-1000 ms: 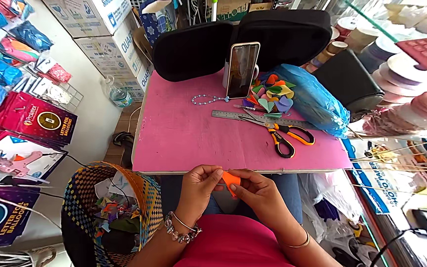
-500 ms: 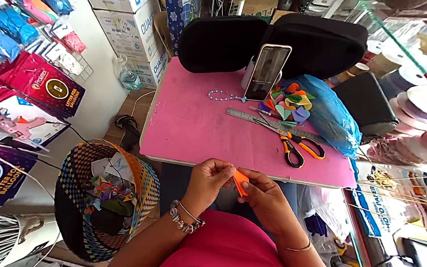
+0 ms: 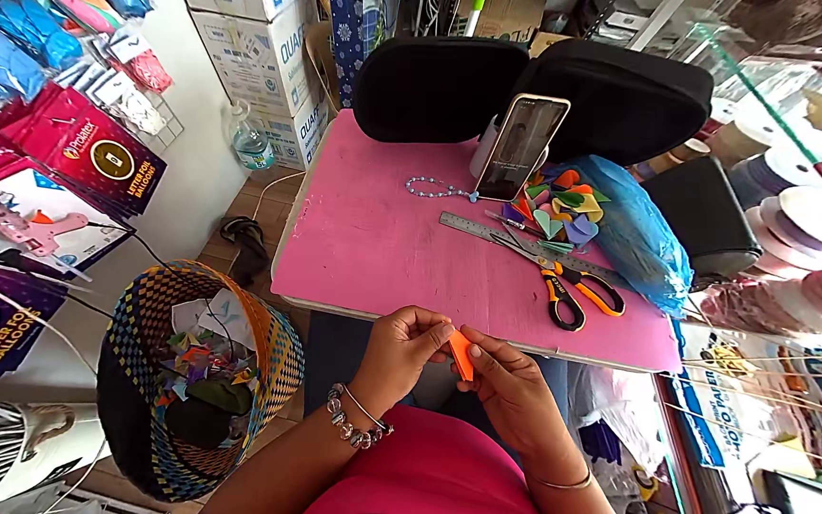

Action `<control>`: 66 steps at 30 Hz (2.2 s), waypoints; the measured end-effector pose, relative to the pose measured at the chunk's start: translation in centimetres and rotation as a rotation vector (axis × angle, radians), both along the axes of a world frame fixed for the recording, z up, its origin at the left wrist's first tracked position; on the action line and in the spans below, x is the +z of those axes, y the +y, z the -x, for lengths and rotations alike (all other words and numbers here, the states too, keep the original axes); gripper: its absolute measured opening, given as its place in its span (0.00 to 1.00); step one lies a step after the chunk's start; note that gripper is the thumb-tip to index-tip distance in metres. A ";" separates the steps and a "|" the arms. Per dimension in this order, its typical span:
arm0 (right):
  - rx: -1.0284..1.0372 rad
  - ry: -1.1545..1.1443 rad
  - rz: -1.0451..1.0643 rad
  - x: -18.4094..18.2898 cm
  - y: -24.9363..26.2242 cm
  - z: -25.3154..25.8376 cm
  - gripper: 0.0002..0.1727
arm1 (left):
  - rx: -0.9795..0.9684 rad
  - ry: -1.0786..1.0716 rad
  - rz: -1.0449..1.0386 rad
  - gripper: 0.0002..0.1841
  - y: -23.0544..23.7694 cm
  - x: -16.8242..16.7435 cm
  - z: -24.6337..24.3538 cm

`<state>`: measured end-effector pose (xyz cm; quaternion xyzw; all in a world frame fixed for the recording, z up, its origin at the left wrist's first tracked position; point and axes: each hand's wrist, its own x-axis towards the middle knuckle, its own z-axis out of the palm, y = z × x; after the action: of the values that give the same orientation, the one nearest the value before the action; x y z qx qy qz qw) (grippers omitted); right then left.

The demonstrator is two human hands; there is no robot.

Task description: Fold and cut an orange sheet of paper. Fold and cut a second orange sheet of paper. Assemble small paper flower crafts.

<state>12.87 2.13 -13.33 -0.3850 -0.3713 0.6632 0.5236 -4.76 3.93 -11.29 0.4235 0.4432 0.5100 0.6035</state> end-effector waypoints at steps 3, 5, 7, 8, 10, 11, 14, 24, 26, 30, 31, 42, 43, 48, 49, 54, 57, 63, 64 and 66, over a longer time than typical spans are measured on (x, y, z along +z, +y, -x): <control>-0.022 -0.001 -0.002 -0.2 0.1 0.1 0.13 | -0.004 0.002 0.006 0.04 0.0 0.0 0.0; -0.037 -0.018 -0.019 -0.2 0.1 0.2 0.13 | -0.003 0.000 0.006 0.04 0.0 0.0 0.0; -0.059 -0.046 -0.048 -0.4 0.1 0.3 0.13 | 0.000 -0.005 0.002 0.04 -0.1 -0.2 -0.1; -0.070 -0.065 -0.065 -0.5 0.1 0.3 0.13 | 0.005 -0.005 0.000 0.03 -0.1 -0.2 -0.2; -0.083 -0.111 -0.106 -0.6 0.0 0.4 0.13 | 0.009 0.001 0.004 0.03 -0.1 -0.3 -0.3; -0.087 -0.129 -0.131 -0.7 0.1 0.4 0.14 | 0.009 0.005 0.008 0.03 -0.1 -0.3 -0.3; -0.111 -0.177 -0.215 -1.0 0.1 0.4 0.15 | 0.009 0.004 0.017 0.03 -0.1 -0.3 -0.4; -0.175 -0.250 -0.300 -0.8 -0.1 0.4 0.17 | -0.150 -0.044 0.079 0.07 0.1 -0.3 -0.1; -0.174 -0.256 -0.304 -0.8 -0.1 0.4 0.17 | -0.161 -0.036 0.093 0.06 0.1 -0.1 -0.1; -0.179 -0.296 -0.325 -0.8 -0.1 0.3 0.16 | -0.143 -0.027 0.116 0.02 0.0 -0.1 -0.2; -0.168 -0.295 -0.332 -0.8 -0.1 0.3 0.15 | -0.128 -0.016 0.106 0.01 0.0 -0.1 -0.2; -0.080 -0.239 -0.318 -1.0 0.1 0.1 0.20 | -0.057 0.069 -0.005 0.02 -0.3 -0.3 -0.3; -0.077 -0.247 -0.306 -0.9 0.0 0.1 0.20 | -0.054 0.069 -0.013 0.02 -0.3 -0.4 -0.3; -0.015 -0.244 -0.151 -0.2 -0.1 0.1 0.21 | -0.049 0.095 -0.083 0.03 -0.4 -0.8 -0.3; 0.002 -0.208 -0.100 -0.1 -0.1 0.0 0.20 | -0.053 0.107 -0.101 0.03 -0.4 -0.8 -0.3; 0.168 0.201 0.134 -0.3 0.3 -0.6 0.13 | -0.104 0.076 -0.188 0.08 -0.4 -0.7 -0.3; 0.376 0.465 0.188 -1.0 0.8 -1.4 0.15 | -0.206 0.007 -0.207 0.13 0.0 -0.8 0.5; 0.615 0.693 0.259 -1.5 1.1 -1.8 0.15 | -0.353 -0.128 -0.322 0.08 0.9 -1.9 1.5; 0.633 0.699 0.266 -1.5 1.1 -1.8 0.15 | -0.367 -0.149 -0.355 0.07 1.1 -2.2 1.6; 0.621 0.639 0.249 -1.4 1.0 -1.7 0.14 | -0.376 -0.173 -0.383 0.06 1.3 -2.5 1.6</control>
<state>14.61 3.11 -14.70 -0.0919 -0.2065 0.9136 0.3379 -6.37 5.19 -13.82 0.5594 0.1991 0.4978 0.6322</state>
